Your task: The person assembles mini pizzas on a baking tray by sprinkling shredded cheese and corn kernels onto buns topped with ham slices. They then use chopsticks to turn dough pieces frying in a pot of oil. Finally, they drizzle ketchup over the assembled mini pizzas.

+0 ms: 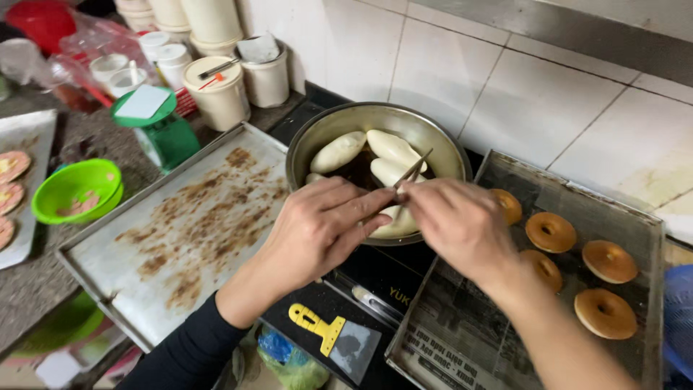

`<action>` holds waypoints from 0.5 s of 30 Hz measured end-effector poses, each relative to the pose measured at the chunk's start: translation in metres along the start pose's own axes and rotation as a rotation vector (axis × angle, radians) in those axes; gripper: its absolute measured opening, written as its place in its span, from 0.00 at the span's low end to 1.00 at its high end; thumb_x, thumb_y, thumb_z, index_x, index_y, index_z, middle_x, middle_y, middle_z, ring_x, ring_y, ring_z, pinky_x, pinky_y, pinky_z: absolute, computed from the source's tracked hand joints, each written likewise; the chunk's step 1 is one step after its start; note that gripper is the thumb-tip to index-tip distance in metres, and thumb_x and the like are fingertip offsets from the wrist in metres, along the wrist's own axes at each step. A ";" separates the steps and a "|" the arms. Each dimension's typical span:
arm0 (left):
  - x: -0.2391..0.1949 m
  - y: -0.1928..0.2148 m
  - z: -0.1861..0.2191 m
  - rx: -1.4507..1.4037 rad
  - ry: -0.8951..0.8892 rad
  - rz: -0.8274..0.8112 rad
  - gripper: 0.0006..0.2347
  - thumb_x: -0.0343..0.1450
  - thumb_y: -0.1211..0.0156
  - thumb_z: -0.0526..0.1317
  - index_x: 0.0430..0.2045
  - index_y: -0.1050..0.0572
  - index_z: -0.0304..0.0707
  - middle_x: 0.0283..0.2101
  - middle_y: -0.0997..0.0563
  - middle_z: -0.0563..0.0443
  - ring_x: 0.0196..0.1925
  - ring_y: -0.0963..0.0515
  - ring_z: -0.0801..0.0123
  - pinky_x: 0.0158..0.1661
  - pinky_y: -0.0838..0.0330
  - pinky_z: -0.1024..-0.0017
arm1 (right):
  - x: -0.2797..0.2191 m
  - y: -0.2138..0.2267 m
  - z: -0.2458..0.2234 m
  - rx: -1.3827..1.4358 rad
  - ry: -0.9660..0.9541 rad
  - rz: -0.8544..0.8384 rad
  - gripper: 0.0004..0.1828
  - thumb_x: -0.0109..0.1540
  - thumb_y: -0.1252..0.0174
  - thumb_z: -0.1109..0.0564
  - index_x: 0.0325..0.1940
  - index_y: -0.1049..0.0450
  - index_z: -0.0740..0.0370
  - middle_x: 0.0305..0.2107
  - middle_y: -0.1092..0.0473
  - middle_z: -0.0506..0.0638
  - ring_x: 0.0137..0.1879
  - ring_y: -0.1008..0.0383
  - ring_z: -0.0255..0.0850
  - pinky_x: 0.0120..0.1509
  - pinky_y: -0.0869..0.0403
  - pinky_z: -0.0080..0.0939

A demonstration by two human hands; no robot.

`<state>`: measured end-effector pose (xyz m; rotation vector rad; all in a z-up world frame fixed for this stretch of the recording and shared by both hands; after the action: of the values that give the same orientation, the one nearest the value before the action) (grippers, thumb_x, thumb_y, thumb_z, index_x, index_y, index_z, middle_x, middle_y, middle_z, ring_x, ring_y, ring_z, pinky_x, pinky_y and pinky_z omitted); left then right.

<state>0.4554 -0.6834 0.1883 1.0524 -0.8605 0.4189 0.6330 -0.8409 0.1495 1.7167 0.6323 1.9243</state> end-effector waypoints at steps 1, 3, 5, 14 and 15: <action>0.005 -0.001 -0.008 -0.009 -0.019 -0.003 0.11 0.71 0.32 0.35 0.45 0.19 0.32 0.32 0.22 0.45 0.34 0.22 0.56 0.37 0.27 0.61 | -0.006 0.004 0.010 -0.031 -0.066 -0.028 0.06 0.66 0.37 0.63 0.47 0.24 0.66 0.33 0.23 0.53 0.39 0.19 0.42 0.42 0.18 0.33; 0.014 0.003 -0.029 -0.084 -0.004 0.008 0.08 0.73 0.34 0.36 0.43 0.20 0.33 0.36 0.19 0.46 0.36 0.20 0.58 0.39 0.25 0.63 | -0.017 0.012 0.027 -0.051 -0.336 -0.099 0.06 0.66 0.38 0.62 0.45 0.23 0.67 0.30 0.23 0.54 0.34 0.20 0.42 0.36 0.20 0.35; 0.020 0.007 -0.055 -0.138 0.051 -0.014 0.06 0.75 0.36 0.37 0.41 0.20 0.33 0.36 0.18 0.46 0.35 0.19 0.62 0.37 0.24 0.66 | -0.033 0.027 0.038 -0.026 -0.749 -0.178 0.05 0.67 0.39 0.61 0.44 0.22 0.67 0.27 0.23 0.55 0.26 0.21 0.40 0.27 0.25 0.38; 0.044 -0.014 -0.166 -0.347 0.469 -0.134 0.13 0.78 0.43 0.43 0.30 0.22 0.30 0.19 0.23 0.51 0.19 0.29 0.75 0.21 0.36 0.74 | -0.056 0.031 0.031 0.219 -1.110 0.122 0.08 0.70 0.43 0.60 0.48 0.25 0.70 0.31 0.23 0.53 0.35 0.22 0.34 0.39 0.23 0.32; 0.050 -0.021 -0.177 -0.395 0.486 -0.127 0.14 0.79 0.45 0.44 0.29 0.23 0.30 0.19 0.22 0.52 0.19 0.27 0.77 0.22 0.34 0.75 | -0.055 0.028 0.029 0.218 -1.129 0.119 0.08 0.70 0.44 0.60 0.48 0.25 0.70 0.31 0.22 0.53 0.35 0.22 0.34 0.39 0.23 0.32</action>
<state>0.5729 -0.5406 0.1760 0.5965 -0.4132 0.3581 0.6661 -0.8967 0.1280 2.5947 0.2827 0.6743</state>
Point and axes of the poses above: each hand's wrist, its own x-axis towards the middle knuckle, its own y-axis out of the back of the hand, z = x × y, the point moved 1 cm from there along x, towards the middle knuckle
